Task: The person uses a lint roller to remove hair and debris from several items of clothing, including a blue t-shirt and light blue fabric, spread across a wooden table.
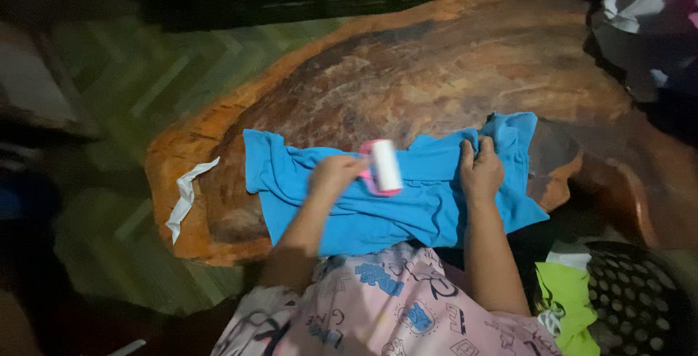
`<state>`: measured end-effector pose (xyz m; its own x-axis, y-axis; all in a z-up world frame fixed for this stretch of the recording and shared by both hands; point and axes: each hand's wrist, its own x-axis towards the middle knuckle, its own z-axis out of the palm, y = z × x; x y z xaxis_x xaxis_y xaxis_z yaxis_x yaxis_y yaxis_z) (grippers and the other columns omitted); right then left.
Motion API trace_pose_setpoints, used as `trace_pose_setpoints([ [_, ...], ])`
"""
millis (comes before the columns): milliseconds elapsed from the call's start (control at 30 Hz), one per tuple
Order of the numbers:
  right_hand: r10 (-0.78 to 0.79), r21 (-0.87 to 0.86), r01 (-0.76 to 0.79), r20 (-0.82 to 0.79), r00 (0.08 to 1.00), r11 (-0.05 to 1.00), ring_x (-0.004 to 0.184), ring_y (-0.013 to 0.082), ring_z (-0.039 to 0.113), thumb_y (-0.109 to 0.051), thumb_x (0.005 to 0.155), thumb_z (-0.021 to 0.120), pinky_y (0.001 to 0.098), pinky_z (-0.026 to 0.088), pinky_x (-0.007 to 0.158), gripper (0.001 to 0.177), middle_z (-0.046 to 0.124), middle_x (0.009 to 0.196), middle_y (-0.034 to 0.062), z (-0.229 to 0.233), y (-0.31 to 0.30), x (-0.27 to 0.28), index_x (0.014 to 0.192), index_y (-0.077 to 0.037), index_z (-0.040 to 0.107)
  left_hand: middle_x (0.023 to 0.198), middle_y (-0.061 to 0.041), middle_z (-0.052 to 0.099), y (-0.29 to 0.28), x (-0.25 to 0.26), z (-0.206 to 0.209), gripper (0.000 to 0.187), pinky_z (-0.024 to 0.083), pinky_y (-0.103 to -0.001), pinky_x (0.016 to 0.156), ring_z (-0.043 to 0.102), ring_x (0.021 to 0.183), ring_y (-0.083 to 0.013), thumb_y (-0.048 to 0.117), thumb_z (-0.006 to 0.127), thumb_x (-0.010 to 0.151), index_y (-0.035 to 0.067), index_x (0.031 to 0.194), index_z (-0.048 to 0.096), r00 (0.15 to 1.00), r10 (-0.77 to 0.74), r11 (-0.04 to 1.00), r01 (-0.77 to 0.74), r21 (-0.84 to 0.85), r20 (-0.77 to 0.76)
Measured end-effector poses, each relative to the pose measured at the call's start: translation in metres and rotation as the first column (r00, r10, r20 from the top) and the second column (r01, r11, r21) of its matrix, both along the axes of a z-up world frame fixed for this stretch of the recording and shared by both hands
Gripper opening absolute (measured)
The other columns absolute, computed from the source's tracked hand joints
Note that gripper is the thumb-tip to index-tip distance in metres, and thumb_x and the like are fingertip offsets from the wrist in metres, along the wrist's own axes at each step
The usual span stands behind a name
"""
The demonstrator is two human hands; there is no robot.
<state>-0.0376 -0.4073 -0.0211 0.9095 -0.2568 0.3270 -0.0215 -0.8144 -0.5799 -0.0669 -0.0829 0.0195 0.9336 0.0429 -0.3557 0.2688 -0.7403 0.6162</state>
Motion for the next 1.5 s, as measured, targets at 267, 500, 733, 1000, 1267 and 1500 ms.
trace_pose_setpoints([
  [267,0.009,0.0,-0.009,0.046,0.999,1.0,0.08,0.043,0.068,-0.033,0.103,0.07,0.0522,0.051,0.068,0.023,0.07,0.087,0.0194,0.002,0.003,-0.001,0.11,-0.011,0.067,0.069,-0.014,0.069,0.058,-0.035,0.048,0.062,0.046,-0.048,0.058,0.065,0.063,-0.032,0.071,0.058,0.086,0.012,0.075,0.076,0.989,0.147,0.971,-0.147,0.188,0.014],
  [500,0.012,0.019,-0.012,0.036,0.999,1.0,0.078,0.0434,0.067,-0.032,0.104,0.069,0.0522,0.05,0.066,0.024,0.069,0.084,0.0204,0.001,0.0,-0.004,0.109,-0.009,0.066,0.069,-0.012,0.069,-0.057,-0.005,0.01,0.063,0.047,-0.047,0.058,0.065,0.066,-0.0323,0.074,0.062,0.083,0.013,0.073,0.074,0.982,-0.045,0.999,0.04,0.033,0.181],
  [733,-0.026,0.11,0.019,0.059,0.998,0.994,0.078,0.0407,0.067,-0.029,0.106,0.067,0.0498,0.05,0.068,0.021,0.069,0.085,0.0187,-0.015,-0.01,0.005,0.108,-0.008,0.065,0.072,-0.015,0.069,0.041,-0.026,-0.003,0.065,0.046,-0.048,0.058,0.065,0.065,-0.0331,0.074,0.062,0.082,0.012,0.075,0.076,0.993,0.089,0.994,-0.093,0.056,0.078],
  [1000,0.13,0.103,-0.149,0.17,0.977,0.983,0.111,0.0422,0.062,-0.032,0.093,0.077,0.0491,0.049,0.095,0.053,0.063,0.122,0.0247,0.016,-0.006,-0.017,0.13,-0.001,0.056,0.083,-0.015,0.074,0.077,-0.049,0.04,0.048,0.052,-0.047,0.068,0.069,0.077,-0.034,0.054,0.077,0.079,0.008,0.09,0.075,0.98,0.187,0.98,-0.181,-0.079,0.071],
  [1267,0.564,-0.037,-0.574,-0.142,0.814,0.818,0.122,0.0429,0.052,-0.026,0.056,0.088,0.0515,0.042,0.102,0.066,0.058,0.129,0.0208,0.077,0.037,-0.136,0.117,-0.012,0.067,0.116,-0.023,0.066,0.001,0.008,-0.035,0.061,0.051,-0.045,0.091,0.062,0.11,-0.0414,0.03,0.089,0.068,-0.001,0.113,0.062,0.839,-0.121,0.989,0.146,-0.004,0.53],
  [1500,0.555,0.06,-0.551,-0.112,0.825,0.832,0.119,0.0373,0.056,-0.018,0.081,0.08,0.0469,0.045,0.102,0.027,0.063,0.124,0.0139,0.05,0.022,-0.148,0.101,-0.01,0.063,0.092,-0.014,0.07,-0.027,0.018,-0.043,0.043,0.053,-0.041,0.075,0.066,0.085,-0.03,0.024,0.086,0.076,0.001,0.104,0.065,0.948,-0.084,0.976,0.14,-0.165,0.306],
])
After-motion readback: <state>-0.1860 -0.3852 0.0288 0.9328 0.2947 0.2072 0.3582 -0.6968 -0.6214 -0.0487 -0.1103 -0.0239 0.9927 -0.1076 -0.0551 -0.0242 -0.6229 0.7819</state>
